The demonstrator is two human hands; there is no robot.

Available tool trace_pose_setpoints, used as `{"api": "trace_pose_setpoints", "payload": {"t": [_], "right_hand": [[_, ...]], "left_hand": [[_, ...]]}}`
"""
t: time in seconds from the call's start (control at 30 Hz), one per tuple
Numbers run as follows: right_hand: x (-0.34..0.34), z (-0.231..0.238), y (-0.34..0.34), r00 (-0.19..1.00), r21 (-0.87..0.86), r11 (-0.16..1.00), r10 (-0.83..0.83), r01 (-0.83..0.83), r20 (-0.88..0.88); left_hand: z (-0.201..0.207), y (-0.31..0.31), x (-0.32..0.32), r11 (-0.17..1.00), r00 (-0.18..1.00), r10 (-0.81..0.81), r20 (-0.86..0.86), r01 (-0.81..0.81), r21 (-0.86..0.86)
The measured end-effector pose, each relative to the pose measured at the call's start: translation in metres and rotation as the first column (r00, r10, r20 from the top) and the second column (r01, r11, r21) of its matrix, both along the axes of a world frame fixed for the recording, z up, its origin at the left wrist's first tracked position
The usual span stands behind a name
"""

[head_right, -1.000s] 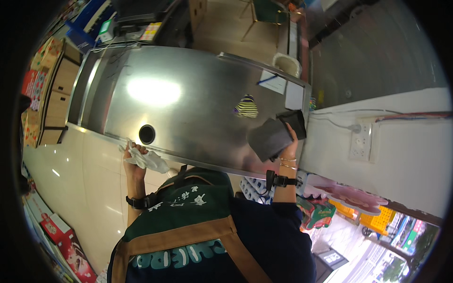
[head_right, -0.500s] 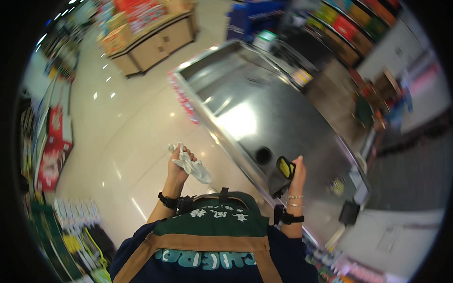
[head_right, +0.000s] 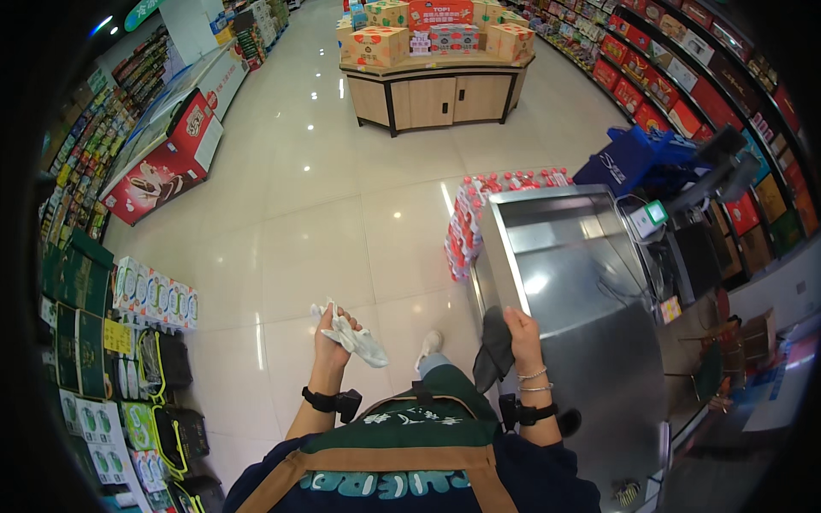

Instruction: The person wipes the glass lids of several chest freezers in a convenience store using a cloth. They move between freezers, open and close lids, and wipe the surfaces methodically.

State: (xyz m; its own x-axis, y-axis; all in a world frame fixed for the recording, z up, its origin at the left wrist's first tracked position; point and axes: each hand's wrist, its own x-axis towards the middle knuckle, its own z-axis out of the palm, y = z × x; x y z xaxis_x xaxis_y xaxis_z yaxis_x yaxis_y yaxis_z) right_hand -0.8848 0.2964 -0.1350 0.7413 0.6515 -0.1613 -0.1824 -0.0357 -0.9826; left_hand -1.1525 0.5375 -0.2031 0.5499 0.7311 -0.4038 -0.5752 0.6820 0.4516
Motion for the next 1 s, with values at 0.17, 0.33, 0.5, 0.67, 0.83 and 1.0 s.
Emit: {"api": "trace_pose_setpoints", "payload": {"t": [0.17, 0.33, 0.5, 0.67, 0.83, 1.0], "right_hand": [[0.016, -0.008, 0.133, 0.975, -0.001, 0.976, 0.216, -0.216, 0.053], [0.049, 0.01, 0.253, 0.952, -0.017, 0.952, 0.304, -0.304, 0.021], [0.084, 0.032, 0.35, 0.851, -0.088, 0.868, 0.496, -0.489, 0.17], [0.117, 0.014, 0.419, 0.756, -0.192, 0.78, 0.626, -0.596, 0.193], [0.213, -0.004, 0.45, 0.783, -0.285, 0.799, 0.589, -0.529, 0.199], [0.299, 0.013, 0.422, 0.969, -0.607, 0.787, 0.054, 0.108, 0.242]], "left_hand": [[0.026, 0.091, 0.047, 0.995, 0.999, 0.017, -0.035, -0.013, 0.099], [0.049, 0.173, 0.113, 0.989, 0.998, 0.024, -0.057, -0.015, 0.146], [0.059, 0.266, 0.138, 0.975, 0.991, 0.107, -0.076, -0.09, 0.204], [0.026, 0.374, 0.15, 0.974, 0.982, 0.151, -0.113, -0.128, 0.189], [0.002, 0.512, 0.195, 0.982, 0.995, 0.072, -0.07, -0.059, 0.177], [0.022, 0.631, 0.333, 0.981, 0.981, -0.124, -0.147, 0.144, 0.133]]}}
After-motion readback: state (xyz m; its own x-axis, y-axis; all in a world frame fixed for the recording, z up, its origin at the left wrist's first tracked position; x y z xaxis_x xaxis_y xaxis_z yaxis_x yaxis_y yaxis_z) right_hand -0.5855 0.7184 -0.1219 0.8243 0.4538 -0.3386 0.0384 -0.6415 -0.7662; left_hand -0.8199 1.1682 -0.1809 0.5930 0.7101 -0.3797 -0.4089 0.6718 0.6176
